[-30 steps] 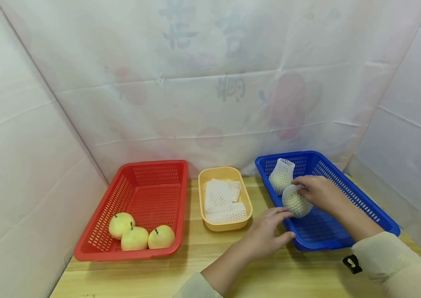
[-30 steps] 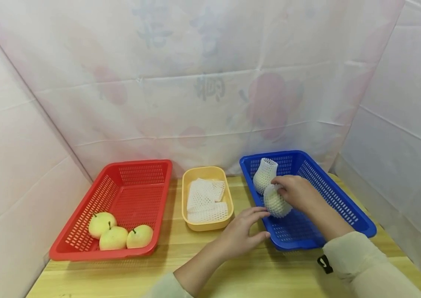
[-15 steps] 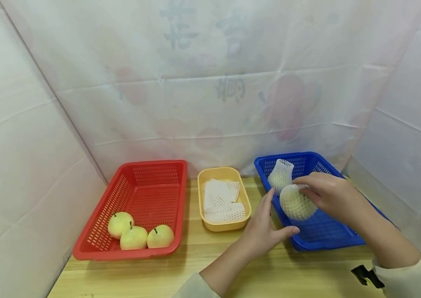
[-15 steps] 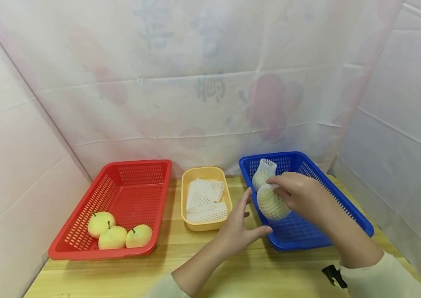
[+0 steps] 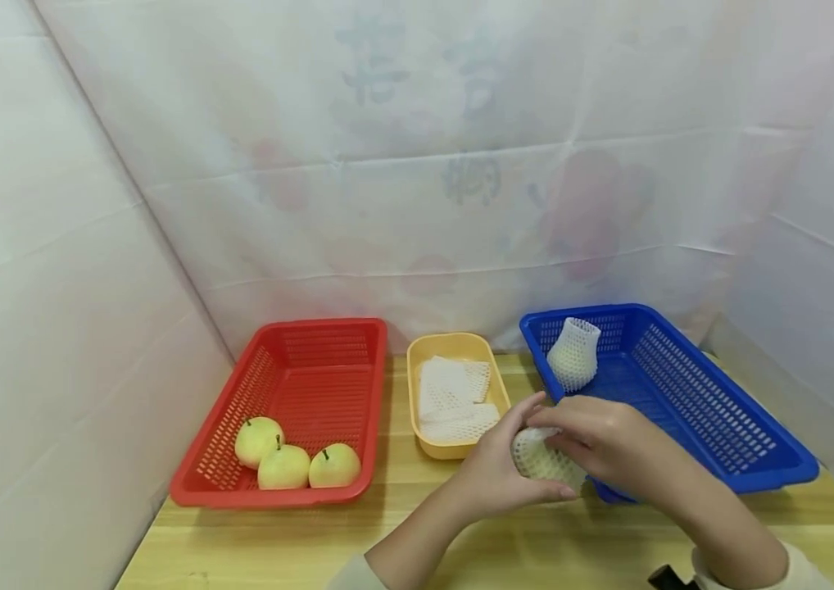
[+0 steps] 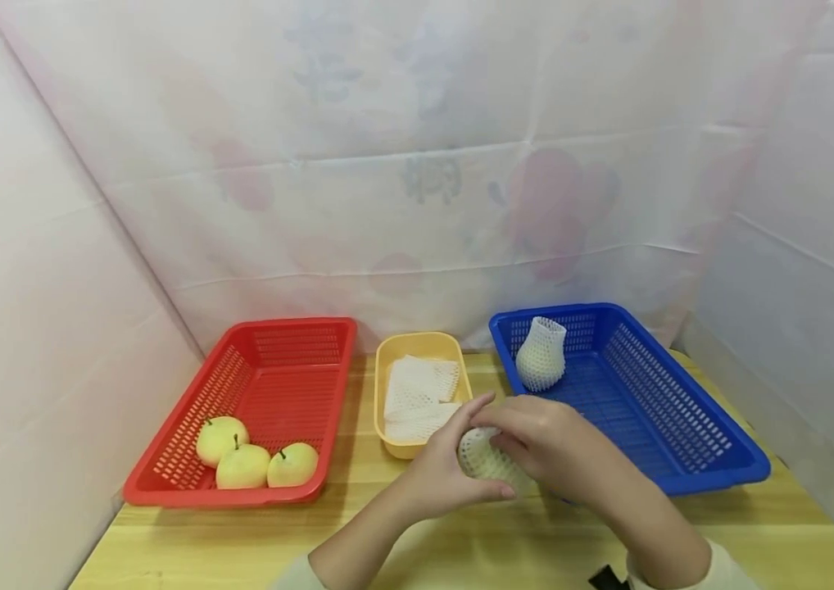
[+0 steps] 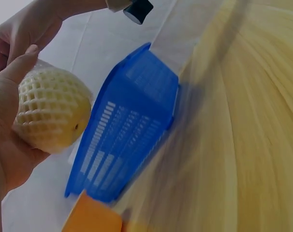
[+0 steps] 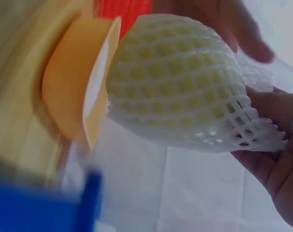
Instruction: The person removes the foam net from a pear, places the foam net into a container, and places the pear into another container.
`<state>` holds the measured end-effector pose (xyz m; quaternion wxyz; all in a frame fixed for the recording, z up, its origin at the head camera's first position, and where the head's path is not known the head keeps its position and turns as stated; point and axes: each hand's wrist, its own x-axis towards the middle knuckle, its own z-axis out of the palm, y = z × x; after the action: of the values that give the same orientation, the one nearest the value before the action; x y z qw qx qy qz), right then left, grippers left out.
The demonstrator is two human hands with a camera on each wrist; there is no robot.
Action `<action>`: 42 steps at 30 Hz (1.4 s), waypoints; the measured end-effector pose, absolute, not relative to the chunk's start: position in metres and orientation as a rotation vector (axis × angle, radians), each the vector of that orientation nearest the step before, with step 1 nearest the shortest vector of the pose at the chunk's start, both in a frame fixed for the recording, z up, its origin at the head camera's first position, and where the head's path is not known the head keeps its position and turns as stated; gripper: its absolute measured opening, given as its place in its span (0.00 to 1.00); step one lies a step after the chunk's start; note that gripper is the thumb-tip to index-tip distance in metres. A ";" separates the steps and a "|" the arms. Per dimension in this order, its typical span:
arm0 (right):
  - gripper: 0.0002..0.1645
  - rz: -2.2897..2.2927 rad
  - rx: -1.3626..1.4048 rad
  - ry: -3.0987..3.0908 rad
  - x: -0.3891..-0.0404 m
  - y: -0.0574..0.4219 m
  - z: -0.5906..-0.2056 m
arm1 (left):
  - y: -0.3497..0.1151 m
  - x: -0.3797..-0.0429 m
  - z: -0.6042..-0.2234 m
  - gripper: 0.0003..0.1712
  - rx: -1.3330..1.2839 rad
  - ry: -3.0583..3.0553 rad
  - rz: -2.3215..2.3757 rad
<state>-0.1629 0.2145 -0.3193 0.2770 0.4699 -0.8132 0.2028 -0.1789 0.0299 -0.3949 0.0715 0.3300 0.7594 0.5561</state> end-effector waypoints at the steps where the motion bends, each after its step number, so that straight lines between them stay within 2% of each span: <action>1: 0.13 0.564 1.266 -2.190 -0.162 0.211 -0.323 | 0.027 -0.179 -0.397 0.54 0.996 2.277 1.667; 4: 0.25 0.642 1.273 -2.201 -0.161 0.202 -0.333 | 0.019 -0.179 -0.405 0.45 1.003 2.271 1.648; 6: 0.28 0.699 1.269 -2.215 -0.161 0.196 -0.341 | 0.014 -0.179 -0.411 0.40 1.007 2.240 1.653; 9: 0.26 0.782 1.251 -2.260 -0.161 0.187 -0.353 | 0.005 -0.179 -0.420 0.37 1.002 2.245 1.619; 18: 0.21 0.827 1.260 -2.380 -0.169 0.163 -0.383 | -0.021 -0.183 -0.442 0.42 0.958 2.353 1.444; 28: 0.17 0.799 1.193 -2.605 -0.171 0.145 -0.389 | -0.039 -0.185 -0.452 0.45 0.967 2.346 1.357; 33: 0.17 0.817 1.196 -2.645 -0.171 0.142 -0.391 | -0.044 -0.187 -0.455 0.41 1.014 2.312 1.342; 40: 0.14 0.890 1.196 -2.669 -0.171 0.144 -0.393 | -0.048 -0.189 -0.456 0.26 1.043 2.210 1.388; 42: 0.14 0.889 1.204 -2.669 -0.171 0.146 -0.394 | -0.049 -0.188 -0.457 0.25 1.061 2.210 1.388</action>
<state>-0.1707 0.1460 -0.3937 0.0409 0.3932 -0.8715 0.2902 -0.1880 -0.0487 -0.4566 0.1613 0.3717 0.7742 0.4863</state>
